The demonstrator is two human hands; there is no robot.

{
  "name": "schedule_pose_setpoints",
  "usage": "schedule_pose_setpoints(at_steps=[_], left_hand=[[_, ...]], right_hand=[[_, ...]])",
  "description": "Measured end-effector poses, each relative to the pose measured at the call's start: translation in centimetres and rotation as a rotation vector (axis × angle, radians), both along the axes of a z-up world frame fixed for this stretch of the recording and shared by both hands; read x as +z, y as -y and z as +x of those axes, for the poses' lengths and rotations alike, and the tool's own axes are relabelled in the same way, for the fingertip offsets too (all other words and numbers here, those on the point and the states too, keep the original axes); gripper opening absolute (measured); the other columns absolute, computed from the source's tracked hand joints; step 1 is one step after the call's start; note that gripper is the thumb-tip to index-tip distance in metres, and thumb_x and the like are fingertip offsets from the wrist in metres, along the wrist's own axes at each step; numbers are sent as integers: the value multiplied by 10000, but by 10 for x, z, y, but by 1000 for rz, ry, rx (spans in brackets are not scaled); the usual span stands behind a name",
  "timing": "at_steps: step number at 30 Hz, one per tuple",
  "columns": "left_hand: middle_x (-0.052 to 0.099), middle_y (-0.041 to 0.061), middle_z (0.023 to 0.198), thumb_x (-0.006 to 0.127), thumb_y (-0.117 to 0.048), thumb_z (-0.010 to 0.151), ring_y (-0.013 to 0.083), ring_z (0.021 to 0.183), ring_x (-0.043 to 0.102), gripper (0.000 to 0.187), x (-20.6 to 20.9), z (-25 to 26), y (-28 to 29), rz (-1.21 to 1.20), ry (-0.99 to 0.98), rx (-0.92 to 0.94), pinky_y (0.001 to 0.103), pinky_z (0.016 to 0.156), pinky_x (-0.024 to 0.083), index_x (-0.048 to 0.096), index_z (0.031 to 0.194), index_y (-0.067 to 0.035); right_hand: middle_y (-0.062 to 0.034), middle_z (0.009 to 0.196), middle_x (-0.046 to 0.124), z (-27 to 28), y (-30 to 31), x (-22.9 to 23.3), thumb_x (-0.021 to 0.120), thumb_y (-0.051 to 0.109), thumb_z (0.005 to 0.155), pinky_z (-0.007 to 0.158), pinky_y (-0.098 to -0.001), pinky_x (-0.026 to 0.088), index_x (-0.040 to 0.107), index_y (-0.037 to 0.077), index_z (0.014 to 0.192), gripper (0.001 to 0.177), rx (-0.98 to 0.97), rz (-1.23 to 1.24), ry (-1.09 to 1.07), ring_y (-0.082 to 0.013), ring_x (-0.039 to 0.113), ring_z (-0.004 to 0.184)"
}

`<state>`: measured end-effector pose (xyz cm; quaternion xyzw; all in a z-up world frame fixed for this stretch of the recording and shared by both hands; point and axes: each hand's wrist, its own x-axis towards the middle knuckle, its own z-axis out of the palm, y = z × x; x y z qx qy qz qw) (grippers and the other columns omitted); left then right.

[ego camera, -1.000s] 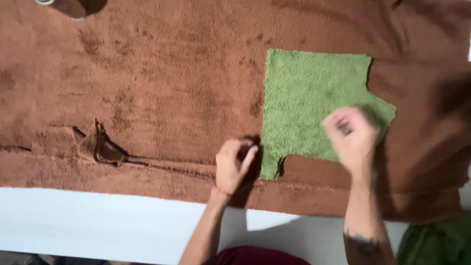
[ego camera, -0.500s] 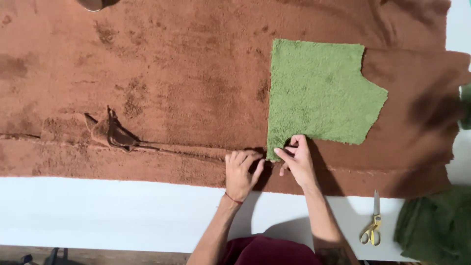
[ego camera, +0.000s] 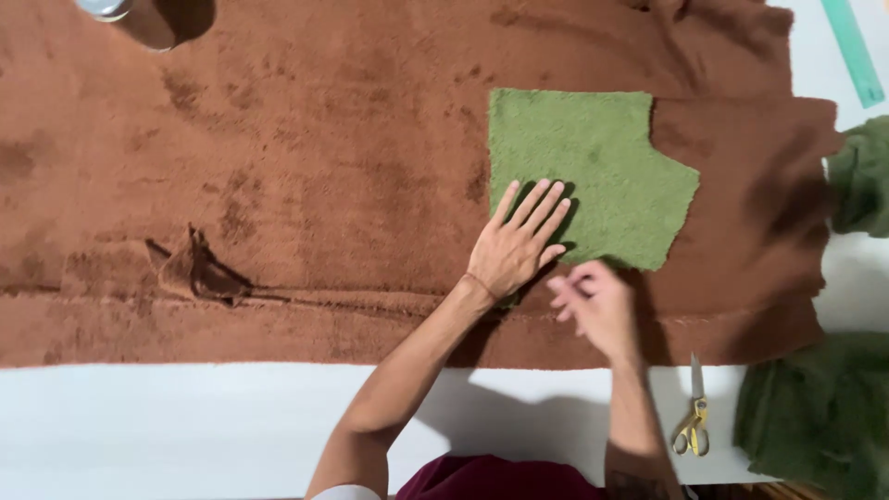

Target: Cutting a green fabric piece using a pair of scissors on a workbench.

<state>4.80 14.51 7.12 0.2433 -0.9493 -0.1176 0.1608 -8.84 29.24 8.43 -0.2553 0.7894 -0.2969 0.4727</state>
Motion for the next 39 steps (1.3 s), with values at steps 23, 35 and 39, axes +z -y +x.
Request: schedule_pose_setpoints(at_steps=[23, 35, 39], left_hand=[[289, 158, 1685, 464, -736, 961, 371, 1570, 221, 836, -36, -134, 62, 10, 30, 108, 680, 1245, 66, 404, 1604, -206], [444, 173, 1586, 483, -651, 1013, 361, 1507, 343, 748, -36, -158, 77, -5, -15, 167, 643, 1260, 116, 494, 1538, -118], [595, 150, 1364, 544, -549, 1031, 337, 1326, 514, 625, -41, -188, 105, -4, -89, 193, 590, 1218, 243, 579, 1439, -77]], right_hand=[[-52, 942, 738, -196, 35, -83, 887, 134, 783, 385, -233, 414, 688, -9, 1026, 344, -478, -368, -198, -42, 557, 532], [-121, 1018, 778, -180, 40, -53, 856, 189, 887, 809, -283, 587, 706, -50, 1144, 382, -386, -378, -351, -150, 744, 898], [-128, 1005, 784, -190, 36, -90, 870, 130, 871, 826, -292, 587, 733, -53, 1116, 336, -391, -449, -506, -158, 736, 894]])
